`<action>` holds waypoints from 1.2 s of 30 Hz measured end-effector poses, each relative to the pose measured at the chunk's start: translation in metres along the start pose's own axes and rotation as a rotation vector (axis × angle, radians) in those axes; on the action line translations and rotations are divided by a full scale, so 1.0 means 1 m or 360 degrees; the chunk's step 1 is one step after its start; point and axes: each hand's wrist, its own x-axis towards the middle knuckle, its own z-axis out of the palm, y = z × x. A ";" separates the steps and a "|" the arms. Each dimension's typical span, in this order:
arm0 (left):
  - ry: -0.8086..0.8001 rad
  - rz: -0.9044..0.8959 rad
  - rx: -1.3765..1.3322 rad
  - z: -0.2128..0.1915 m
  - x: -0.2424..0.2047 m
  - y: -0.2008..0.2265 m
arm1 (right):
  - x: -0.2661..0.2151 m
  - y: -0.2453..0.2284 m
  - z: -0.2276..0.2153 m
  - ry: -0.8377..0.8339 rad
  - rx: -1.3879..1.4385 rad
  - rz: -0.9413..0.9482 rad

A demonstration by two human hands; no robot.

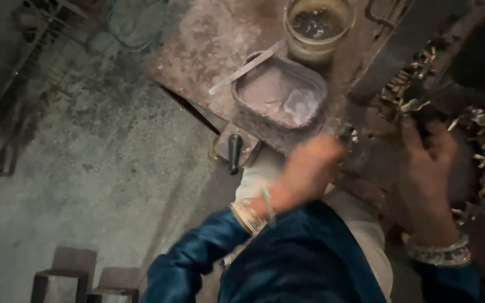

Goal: The person repeatedly places small metal pieces into a manual punching machine, presses the lever to punch each piece, and then removes the finished piece. This cycle is performed continuously for many identical metal parts.

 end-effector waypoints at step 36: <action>0.0306 -0.0313 -0.0411 0.029 -0.030 0.000 | -0.005 -0.014 0.010 -0.0367 0.0597 -0.0193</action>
